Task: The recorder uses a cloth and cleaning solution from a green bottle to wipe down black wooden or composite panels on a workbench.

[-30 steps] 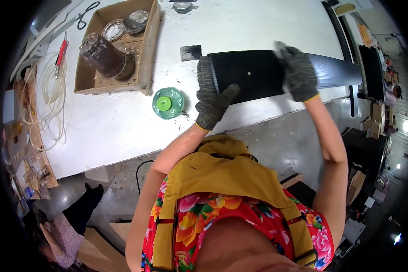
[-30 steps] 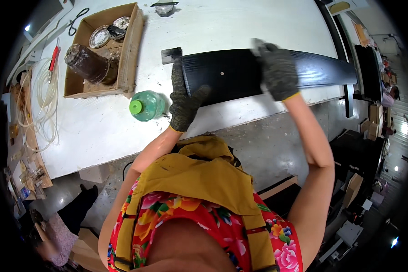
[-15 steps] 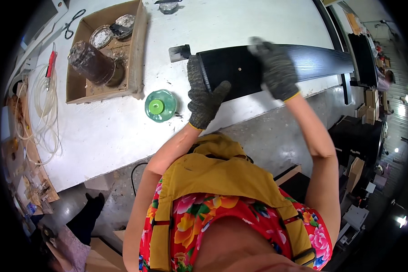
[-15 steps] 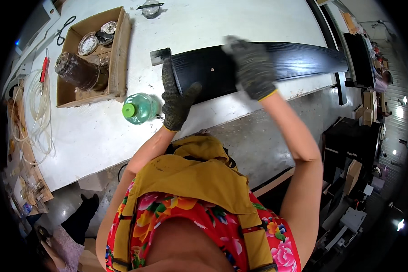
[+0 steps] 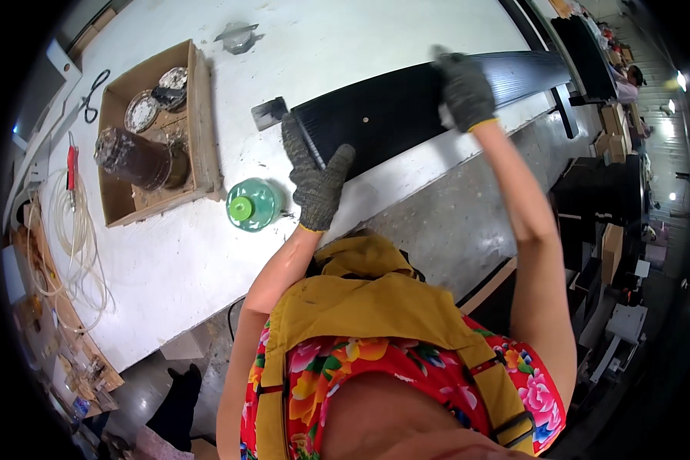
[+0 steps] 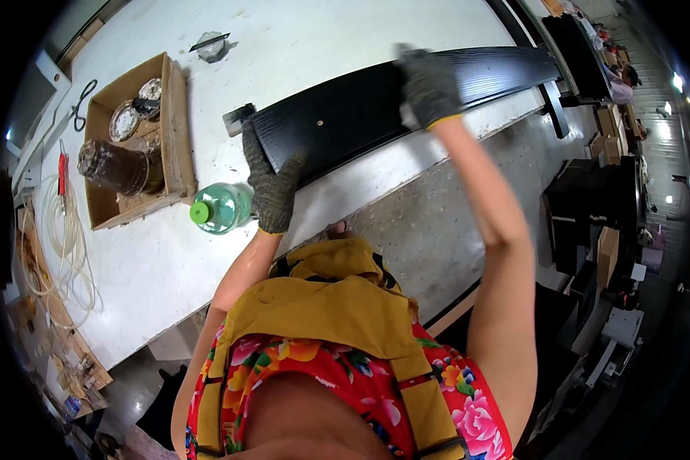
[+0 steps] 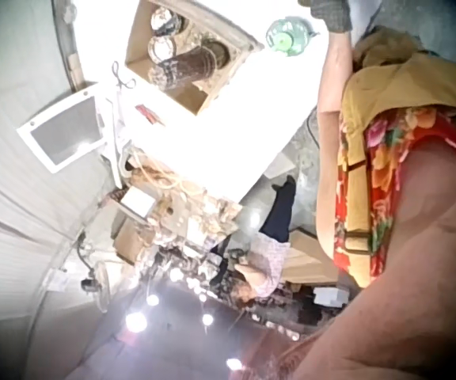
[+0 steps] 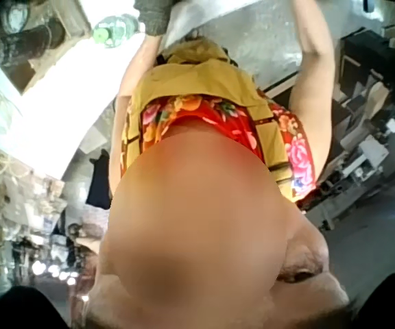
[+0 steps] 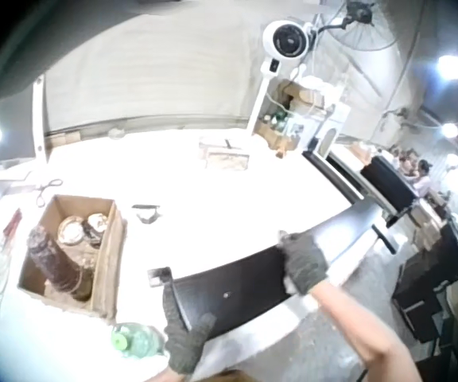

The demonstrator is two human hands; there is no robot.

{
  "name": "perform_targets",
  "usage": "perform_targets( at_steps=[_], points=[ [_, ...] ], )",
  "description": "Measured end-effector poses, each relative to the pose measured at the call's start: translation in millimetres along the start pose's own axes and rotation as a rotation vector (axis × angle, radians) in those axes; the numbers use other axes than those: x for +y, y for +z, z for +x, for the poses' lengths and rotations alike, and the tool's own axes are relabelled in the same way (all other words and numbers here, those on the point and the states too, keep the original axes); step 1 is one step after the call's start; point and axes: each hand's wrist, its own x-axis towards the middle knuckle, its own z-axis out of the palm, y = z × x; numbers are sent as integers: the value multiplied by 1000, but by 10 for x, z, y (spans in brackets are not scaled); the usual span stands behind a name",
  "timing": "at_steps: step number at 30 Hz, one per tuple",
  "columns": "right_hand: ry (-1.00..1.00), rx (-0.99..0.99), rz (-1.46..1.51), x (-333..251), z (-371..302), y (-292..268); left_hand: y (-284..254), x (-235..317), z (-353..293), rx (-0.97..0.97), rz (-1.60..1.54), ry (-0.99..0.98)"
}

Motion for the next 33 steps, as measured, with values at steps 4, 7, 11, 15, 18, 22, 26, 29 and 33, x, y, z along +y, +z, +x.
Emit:
perform_targets(
  at_steps=[4, 7, 11, 15, 18, 22, 26, 29, 33],
  points=[
    [-193, -159, 3, -1486, -94, -364, -80, -183, -40, 56, -137, 35],
    [-152, -194, 103, -1219, -48, -489, -43, -19, -18, 35, -288, 50],
    [30, 58, 72, -77, -38, -64, 18, 92, 18, -10, -287, 29],
    [168, -26, -43, 1035, -19, 23, 19, 143, -13, 19, -269, -37],
    [253, 4, -126, 1705, 39, 176, -27, 230, -77, 122, -226, -81],
    [351, 8, -120, 2579, 0, 135, -76, 515, 3, 35, 656, 47],
    [301, 17, -36, 3178, 82, 228, 695, 963, 470, -487, 657, 437],
    [47, 119, -63, 3097, -5, 272, 1809, 1387, 862, -718, 793, 552],
    [20, -83, 82, 3006, 27, 89, 3066, 1203, 1308, -840, 1010, 667]
  ],
)
